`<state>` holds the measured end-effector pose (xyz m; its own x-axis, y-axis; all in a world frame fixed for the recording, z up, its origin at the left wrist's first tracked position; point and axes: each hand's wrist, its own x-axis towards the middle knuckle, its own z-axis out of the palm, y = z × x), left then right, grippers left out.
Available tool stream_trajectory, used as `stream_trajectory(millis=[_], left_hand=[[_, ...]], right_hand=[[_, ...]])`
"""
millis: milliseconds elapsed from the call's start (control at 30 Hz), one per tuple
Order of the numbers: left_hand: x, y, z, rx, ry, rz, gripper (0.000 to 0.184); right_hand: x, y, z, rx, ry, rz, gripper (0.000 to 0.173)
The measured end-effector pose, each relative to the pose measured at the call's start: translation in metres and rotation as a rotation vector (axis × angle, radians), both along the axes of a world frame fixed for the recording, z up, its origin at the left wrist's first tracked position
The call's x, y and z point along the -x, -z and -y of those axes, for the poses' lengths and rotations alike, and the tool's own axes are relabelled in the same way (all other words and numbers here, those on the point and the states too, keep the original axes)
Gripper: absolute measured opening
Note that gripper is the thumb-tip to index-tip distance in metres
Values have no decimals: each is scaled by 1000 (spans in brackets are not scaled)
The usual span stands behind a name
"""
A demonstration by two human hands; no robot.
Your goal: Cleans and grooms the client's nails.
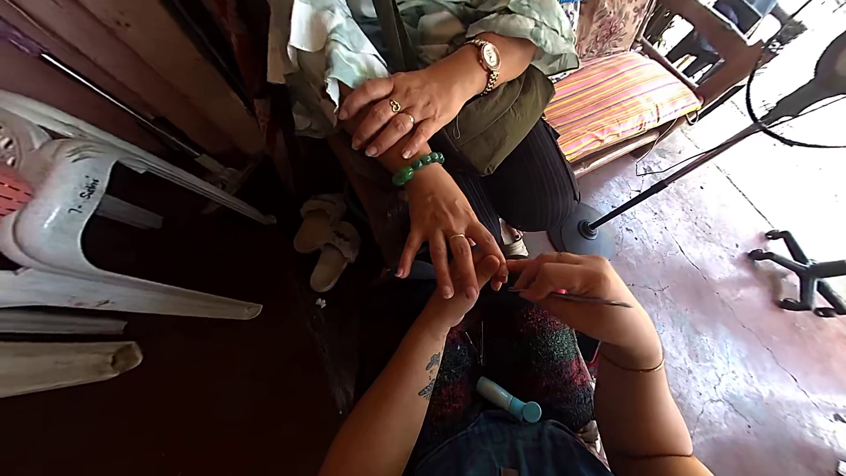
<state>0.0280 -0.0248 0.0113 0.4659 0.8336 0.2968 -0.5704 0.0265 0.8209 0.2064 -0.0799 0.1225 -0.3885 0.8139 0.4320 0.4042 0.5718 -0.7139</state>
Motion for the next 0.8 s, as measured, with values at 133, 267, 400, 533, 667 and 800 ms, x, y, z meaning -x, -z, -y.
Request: stream_trajectory(millis=[133,267,400,533,667,800], left_hand=[[-3,-2,2,22,-20,11,19],[-7,-2,4,83,-84,-27,10],[-9,-5,3,31,-12,-35,17],[-7,-7,5,40,-18,-69,15],[-9,-4,3,-21,1,-62,22],[-9,-5,3,-7,-17,-94,23]], right_hand=[[31,12,-8,26,93,-635,15],[60,29,-32,-52,220,-734,13],[47,10,-34,-134,216,-728,15],[30,24,-20,236,43,-777,17],[8,32,0,-6,226,-417,14],[12,33,19,-253,285,-64,11]])
